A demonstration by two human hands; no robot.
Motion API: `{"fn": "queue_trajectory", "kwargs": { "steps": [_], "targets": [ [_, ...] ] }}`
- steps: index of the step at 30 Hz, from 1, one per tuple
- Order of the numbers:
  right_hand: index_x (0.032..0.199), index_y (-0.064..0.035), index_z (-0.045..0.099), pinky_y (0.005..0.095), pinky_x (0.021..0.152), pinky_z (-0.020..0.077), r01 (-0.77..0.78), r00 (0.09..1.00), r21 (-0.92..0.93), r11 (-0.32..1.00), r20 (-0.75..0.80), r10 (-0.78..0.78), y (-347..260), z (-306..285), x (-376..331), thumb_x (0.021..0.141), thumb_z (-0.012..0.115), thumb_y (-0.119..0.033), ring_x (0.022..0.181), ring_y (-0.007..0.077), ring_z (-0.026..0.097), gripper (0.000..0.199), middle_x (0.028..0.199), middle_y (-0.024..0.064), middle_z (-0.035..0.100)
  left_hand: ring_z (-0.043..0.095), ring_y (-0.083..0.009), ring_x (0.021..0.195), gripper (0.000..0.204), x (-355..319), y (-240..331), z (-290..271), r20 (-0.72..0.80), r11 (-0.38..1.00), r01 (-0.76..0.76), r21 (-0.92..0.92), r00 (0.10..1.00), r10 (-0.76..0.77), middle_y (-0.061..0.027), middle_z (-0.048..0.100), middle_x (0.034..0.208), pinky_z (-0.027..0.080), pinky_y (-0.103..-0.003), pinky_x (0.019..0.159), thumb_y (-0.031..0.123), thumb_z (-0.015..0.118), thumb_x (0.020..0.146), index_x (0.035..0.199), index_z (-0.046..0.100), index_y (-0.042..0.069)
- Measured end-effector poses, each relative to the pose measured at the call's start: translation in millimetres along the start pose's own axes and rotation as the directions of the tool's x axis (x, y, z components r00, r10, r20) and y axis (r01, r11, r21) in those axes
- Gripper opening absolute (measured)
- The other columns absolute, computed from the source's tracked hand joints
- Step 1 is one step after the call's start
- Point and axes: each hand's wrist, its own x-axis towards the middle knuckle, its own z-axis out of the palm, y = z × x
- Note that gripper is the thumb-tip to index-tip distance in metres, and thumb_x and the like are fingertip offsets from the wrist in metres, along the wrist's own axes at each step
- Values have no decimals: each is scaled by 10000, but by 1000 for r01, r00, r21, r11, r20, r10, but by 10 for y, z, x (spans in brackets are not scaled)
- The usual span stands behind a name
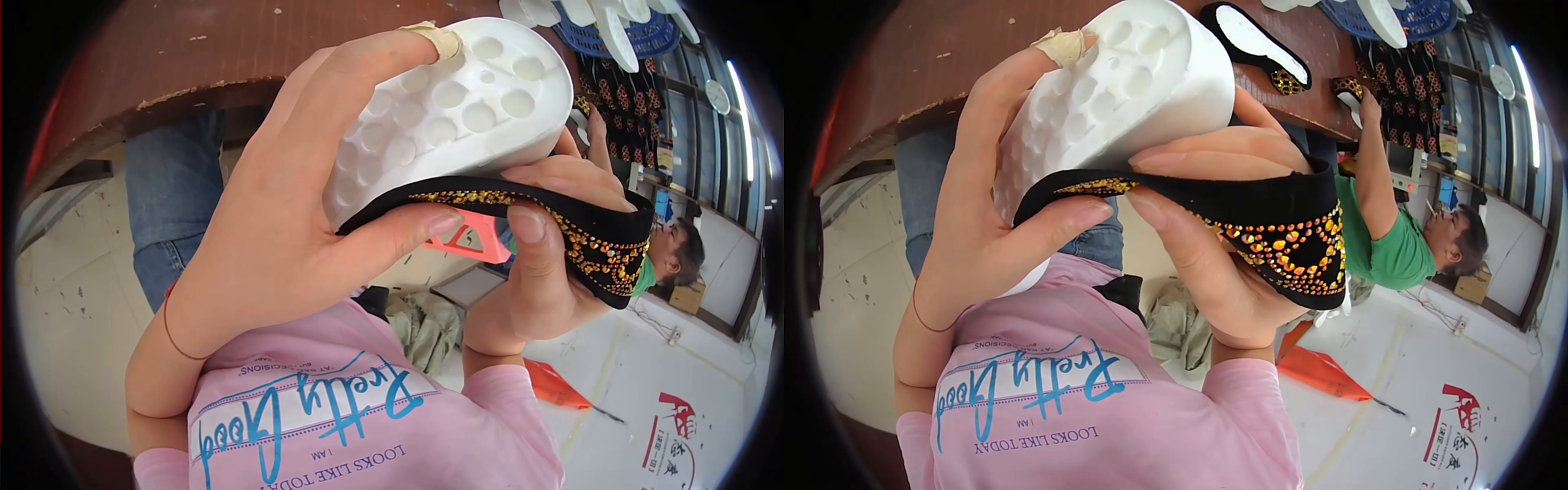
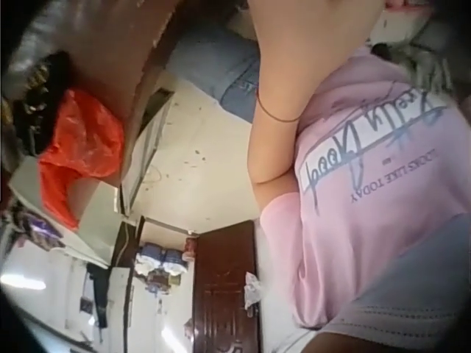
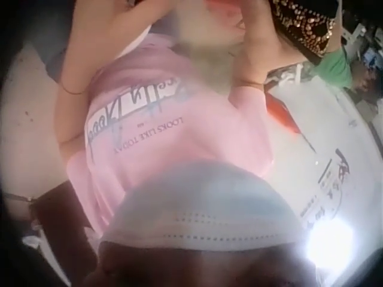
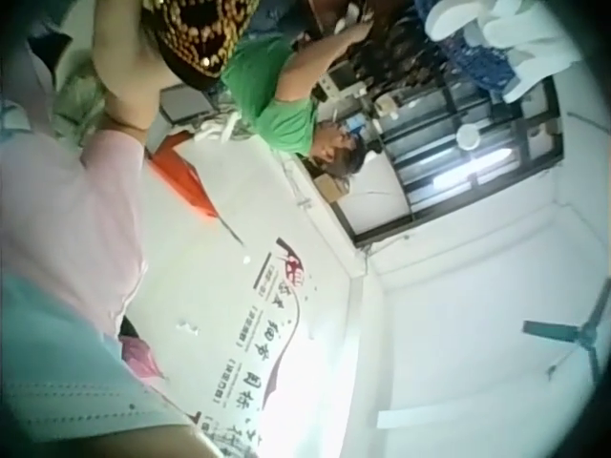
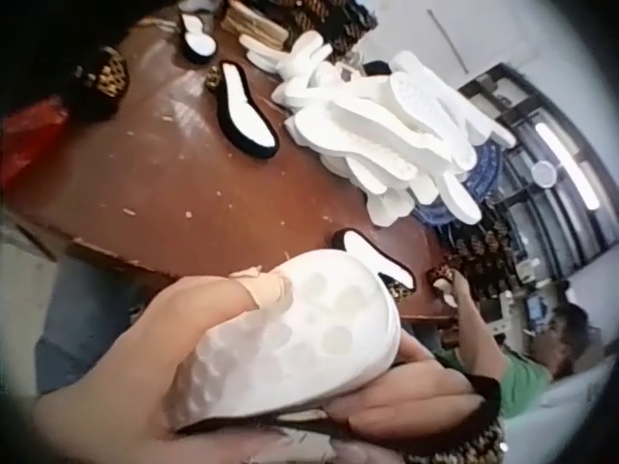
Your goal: Assembling shoe uppers with soles and inspecting the components in a workshop environment.
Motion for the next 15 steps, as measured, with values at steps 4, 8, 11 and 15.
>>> {"fn": "queue_trajectory", "kwargs": {
  "steps": [4, 8, 11, 15],
  "targets": [
    [732, -2, 641, 552, 1016, 365, 6, 1000, 78, 997, -2, -6, 12, 11, 50, 600, 717, -102, 666, 211, 582, 182, 675, 108, 636, 446, -271, 1221, 819, -40, 23, -30, -15, 1000, 9, -6, 1000, -9, -139, 429, 1373, 341, -363, 1037, 21, 724, 642, 1368, 344, 30],
    [733, 8, 647, 547, 982, 394, 18, 1000, 19, 1000, 2, -18, -7, -24, 56, 582, 728, -98, 665, 215, 578, 202, 687, 122, 639, 441, -272, 1226, 806, -33, 9, -9, -2, 1000, -2, -24, 1000, 2, -143, 426, 1375, 336, -366, 1039, 31, 715, 655, 1370, 343, 31],
    [735, 14, 653, 536, 947, 425, 30, 999, -54, 998, 12, -30, -19, -68, 69, 571, 735, -98, 667, 218, 574, 215, 703, 134, 642, 437, -274, 1230, 790, -33, 9, 18, 8, 999, -11, -39, 1000, 12, -146, 423, 1376, 330, -369, 1043, 44, 705, 671, 1372, 340, 31],
    [748, 27, 665, 497, 865, 473, 101, 991, -150, 984, 99, -86, 8, -118, 120, 557, 742, -82, 670, 218, 566, 233, 716, 143, 639, 418, -282, 1247, 716, -63, 63, 44, 1, 975, 114, -189, 993, -116, -161, 413, 1383, 305, -377, 1056, 104, 646, 738, 1375, 332, 15]
  ]
}}
